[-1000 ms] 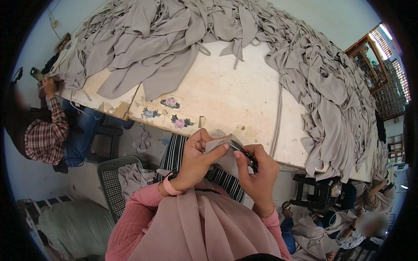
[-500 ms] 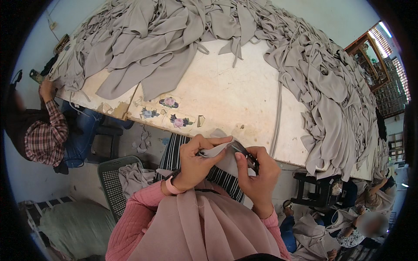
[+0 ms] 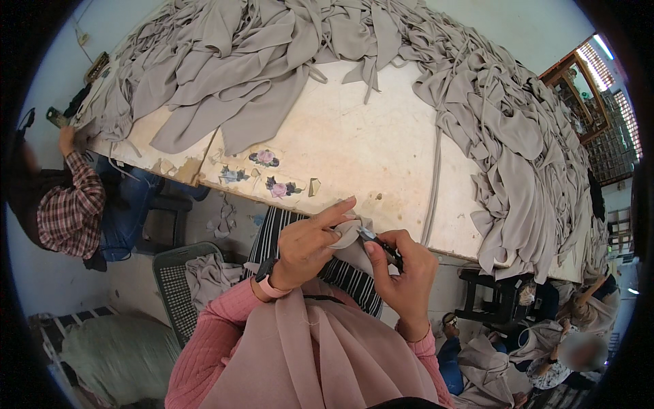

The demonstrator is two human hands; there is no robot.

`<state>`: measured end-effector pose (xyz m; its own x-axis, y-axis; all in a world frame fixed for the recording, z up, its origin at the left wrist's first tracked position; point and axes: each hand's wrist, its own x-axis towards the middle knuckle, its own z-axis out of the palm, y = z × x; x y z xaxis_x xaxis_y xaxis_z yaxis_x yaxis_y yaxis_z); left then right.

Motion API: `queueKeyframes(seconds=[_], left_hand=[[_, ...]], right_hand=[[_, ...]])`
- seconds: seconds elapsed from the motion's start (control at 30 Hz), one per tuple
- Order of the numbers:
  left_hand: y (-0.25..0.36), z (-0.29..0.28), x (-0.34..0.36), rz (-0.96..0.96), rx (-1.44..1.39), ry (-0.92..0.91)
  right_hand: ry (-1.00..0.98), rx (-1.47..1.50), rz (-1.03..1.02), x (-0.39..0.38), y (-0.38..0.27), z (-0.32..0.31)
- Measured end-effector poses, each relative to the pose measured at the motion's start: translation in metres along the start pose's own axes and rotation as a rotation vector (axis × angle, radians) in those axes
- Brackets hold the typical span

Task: The person uses shears to cut a piece of light gray fabric into smaller pieces. They repeatedly fold and trim the fabric, handling it one piece at a time and placing cut pieces aside on the table.

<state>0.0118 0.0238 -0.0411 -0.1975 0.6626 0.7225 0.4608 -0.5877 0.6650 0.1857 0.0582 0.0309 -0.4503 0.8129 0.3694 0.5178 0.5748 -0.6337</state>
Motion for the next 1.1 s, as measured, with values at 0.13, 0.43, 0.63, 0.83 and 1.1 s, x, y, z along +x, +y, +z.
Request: queueKeyframes(seconds=[0.13, 0.43, 0.63, 0.83, 1.1], left_hand=[[0.007, 0.002, 0.005, -0.075, -0.087, 0.064], [0.012, -0.012, 0.024, -0.358, -0.166, -0.217], [0.010, -0.028, 0.026, -0.527, -0.167, -0.358], [-0.017, -0.039, 0.016, -0.538, -0.141, -0.732], [-0.045, -0.123, -0.006, -0.799, -0.289, -0.329]], right_hand=[[0.039, 0.207, 0.157, 0.002, 0.003, 0.005], [-0.265, 0.640, 0.244, 0.011, 0.020, 0.011], [-0.147, 0.861, 0.340, 0.013, 0.022, -0.011], [0.290, 1.238, 0.296, 0.015, 0.040, -0.040], [0.581, 1.398, 0.316, 0.008, 0.085, -0.095]])
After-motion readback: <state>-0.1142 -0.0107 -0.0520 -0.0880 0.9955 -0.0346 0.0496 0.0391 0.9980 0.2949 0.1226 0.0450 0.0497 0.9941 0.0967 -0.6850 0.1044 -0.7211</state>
